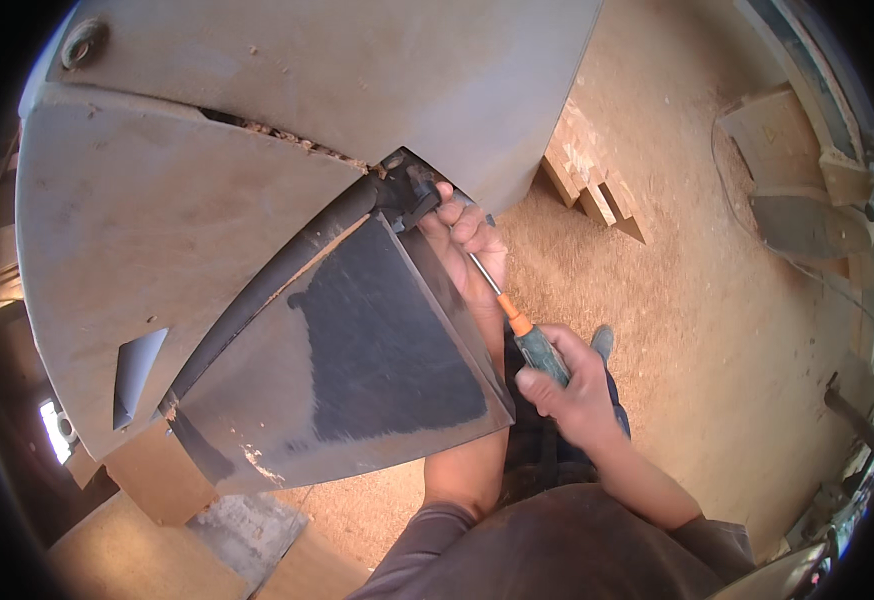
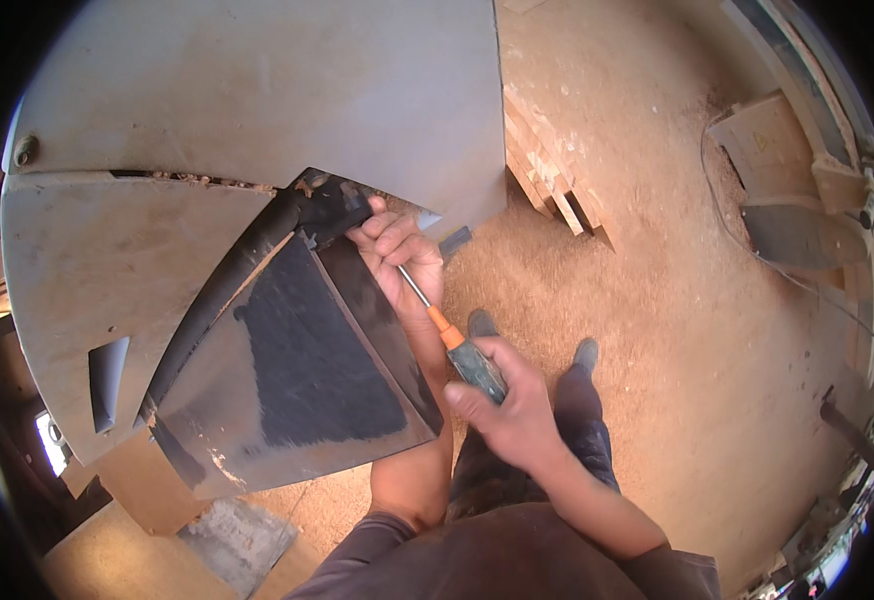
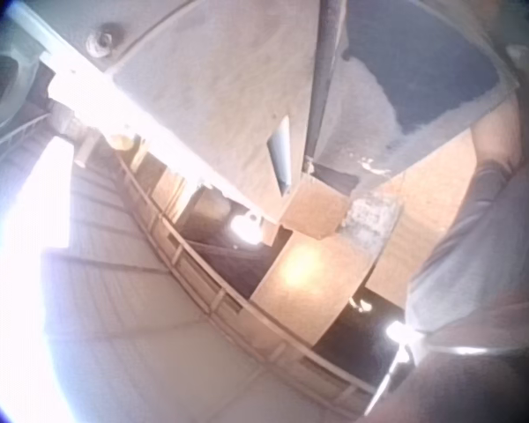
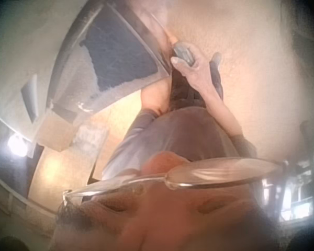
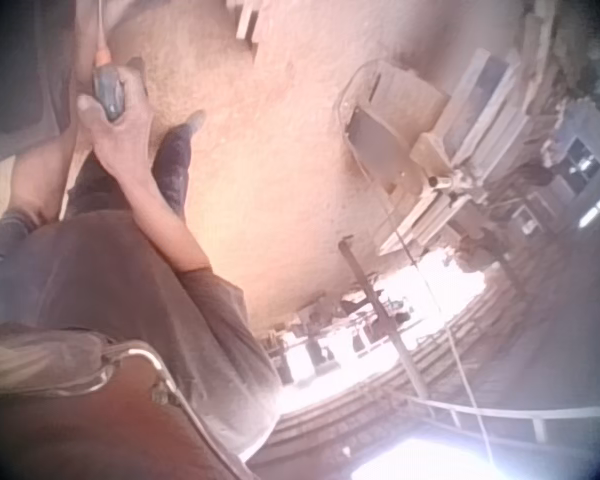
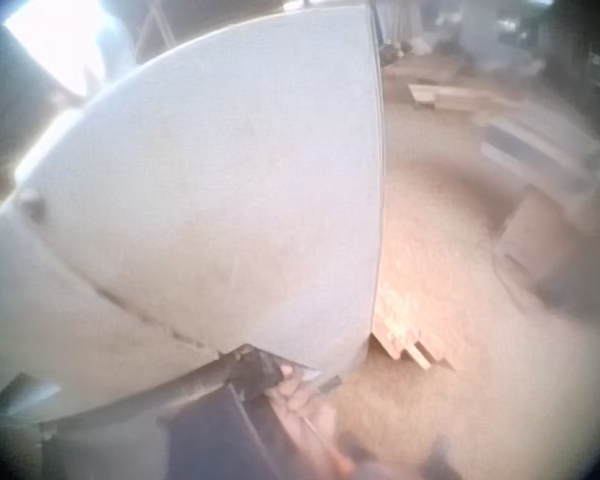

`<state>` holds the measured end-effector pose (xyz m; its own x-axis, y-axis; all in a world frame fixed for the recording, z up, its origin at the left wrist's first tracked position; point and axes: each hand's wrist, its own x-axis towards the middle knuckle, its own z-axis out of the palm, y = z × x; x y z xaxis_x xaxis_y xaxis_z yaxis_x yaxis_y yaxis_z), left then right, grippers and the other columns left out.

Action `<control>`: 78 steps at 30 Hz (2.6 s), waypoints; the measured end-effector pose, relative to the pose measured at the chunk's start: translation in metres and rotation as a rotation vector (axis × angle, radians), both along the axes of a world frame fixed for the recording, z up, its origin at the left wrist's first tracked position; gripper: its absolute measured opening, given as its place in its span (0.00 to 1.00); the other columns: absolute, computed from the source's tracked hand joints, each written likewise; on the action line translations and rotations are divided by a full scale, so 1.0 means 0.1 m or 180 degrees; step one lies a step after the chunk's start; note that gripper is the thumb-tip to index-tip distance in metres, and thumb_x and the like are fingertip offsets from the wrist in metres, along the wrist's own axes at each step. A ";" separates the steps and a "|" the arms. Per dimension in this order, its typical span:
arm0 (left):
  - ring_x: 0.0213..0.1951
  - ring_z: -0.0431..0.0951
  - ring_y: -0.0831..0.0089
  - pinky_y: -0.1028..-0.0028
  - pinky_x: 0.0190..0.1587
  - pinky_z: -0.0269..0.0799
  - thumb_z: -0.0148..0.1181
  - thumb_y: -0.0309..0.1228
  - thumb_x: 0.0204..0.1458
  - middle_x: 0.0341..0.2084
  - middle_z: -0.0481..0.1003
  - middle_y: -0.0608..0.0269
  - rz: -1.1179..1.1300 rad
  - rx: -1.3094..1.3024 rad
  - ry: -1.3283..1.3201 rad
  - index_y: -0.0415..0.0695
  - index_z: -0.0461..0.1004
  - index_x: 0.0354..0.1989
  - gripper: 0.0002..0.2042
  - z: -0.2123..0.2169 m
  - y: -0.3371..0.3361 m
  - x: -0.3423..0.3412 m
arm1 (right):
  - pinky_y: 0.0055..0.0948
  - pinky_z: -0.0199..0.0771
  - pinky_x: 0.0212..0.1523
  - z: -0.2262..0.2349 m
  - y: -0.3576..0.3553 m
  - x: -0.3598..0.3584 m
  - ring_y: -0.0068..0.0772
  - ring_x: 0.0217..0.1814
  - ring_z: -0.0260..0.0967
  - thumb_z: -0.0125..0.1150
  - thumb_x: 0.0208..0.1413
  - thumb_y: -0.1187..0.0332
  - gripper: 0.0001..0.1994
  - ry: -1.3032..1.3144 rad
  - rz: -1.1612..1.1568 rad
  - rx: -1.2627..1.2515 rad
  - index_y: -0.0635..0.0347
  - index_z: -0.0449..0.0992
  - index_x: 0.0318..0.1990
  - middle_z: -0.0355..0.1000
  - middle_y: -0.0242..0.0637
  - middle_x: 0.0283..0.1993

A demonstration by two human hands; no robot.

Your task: The person uses a screwdriver to loosen and remove screws from a metal panel on a large machine, then briefly sweeps sawdust from the floor with a broom before returning to continue unscrewing the panel. The panel remains attached but is manipulated during the process.

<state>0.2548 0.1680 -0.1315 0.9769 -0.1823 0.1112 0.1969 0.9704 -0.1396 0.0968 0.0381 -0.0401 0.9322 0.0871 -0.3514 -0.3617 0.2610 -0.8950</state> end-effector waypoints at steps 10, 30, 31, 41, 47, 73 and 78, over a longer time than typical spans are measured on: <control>0.35 0.78 0.72 0.78 0.32 0.78 0.57 0.30 0.65 0.36 0.81 0.57 -0.0051 -0.0443 0.0026 0.28 0.69 0.60 0.20 0.06 -0.10 0.04 | 0.30 0.68 0.27 -0.29 -0.18 0.04 0.35 0.22 0.67 0.63 0.62 0.55 0.26 0.1693 0.0154 0.3565 0.66 0.71 0.60 0.73 0.40 0.33; 0.32 0.76 0.72 0.78 0.28 0.76 0.53 0.30 0.66 0.36 0.80 0.56 0.0076 -0.0348 0.0077 0.25 0.68 0.61 0.20 0.02 -0.05 0.05 | 0.29 0.65 0.25 -0.27 -0.21 0.13 0.27 0.19 0.64 0.58 0.66 0.54 0.28 0.1403 0.0354 0.3447 0.67 0.67 0.65 0.72 0.39 0.29; 0.32 0.76 0.72 0.78 0.28 0.76 0.53 0.30 0.66 0.35 0.80 0.56 0.0108 -0.0272 0.0054 0.25 0.68 0.61 0.20 0.03 -0.05 0.05 | 0.30 0.69 0.28 -0.17 -0.17 0.12 0.30 0.23 0.68 0.60 0.65 0.58 0.26 0.0657 0.0267 0.1825 0.68 0.69 0.63 0.74 0.40 0.31; 0.29 0.73 0.73 0.78 0.28 0.73 0.51 0.29 0.68 0.31 0.77 0.61 0.0193 0.0097 0.0333 0.27 0.66 0.63 0.20 0.15 -0.09 -0.22 | 0.28 0.58 0.21 -0.30 -0.13 0.06 0.26 0.17 0.59 0.56 0.66 0.52 0.28 0.1885 0.0325 0.4542 0.64 0.67 0.65 0.67 0.36 0.28; 0.29 0.74 0.74 0.77 0.28 0.73 0.49 0.29 0.69 0.30 0.77 0.61 0.0273 0.0179 0.0040 0.26 0.66 0.64 0.21 0.06 -0.05 -0.07 | 0.29 0.69 0.27 0.06 -0.06 0.05 0.30 0.23 0.67 0.60 0.66 0.60 0.25 0.0807 0.0098 0.1178 0.66 0.67 0.64 0.71 0.38 0.31; 0.24 0.75 0.72 0.75 0.20 0.73 0.53 0.32 0.69 0.27 0.77 0.57 0.0023 -0.0267 0.0106 0.30 0.64 0.63 0.20 0.13 -0.10 -0.09 | 0.39 0.78 0.41 0.10 0.16 0.09 0.51 0.37 0.79 0.65 0.62 0.67 0.18 -0.0953 -0.0132 -0.2412 0.71 0.75 0.55 0.77 0.52 0.38; 0.28 0.78 0.71 0.73 0.25 0.76 0.46 0.39 0.73 0.29 0.78 0.58 -0.0064 0.0501 -0.0102 0.34 0.66 0.64 0.21 0.12 0.02 -0.26 | 0.29 0.76 0.38 0.12 0.12 0.03 0.29 0.34 0.74 0.65 0.65 0.67 0.15 0.0162 -0.0107 -0.0863 0.70 0.77 0.53 0.76 0.37 0.32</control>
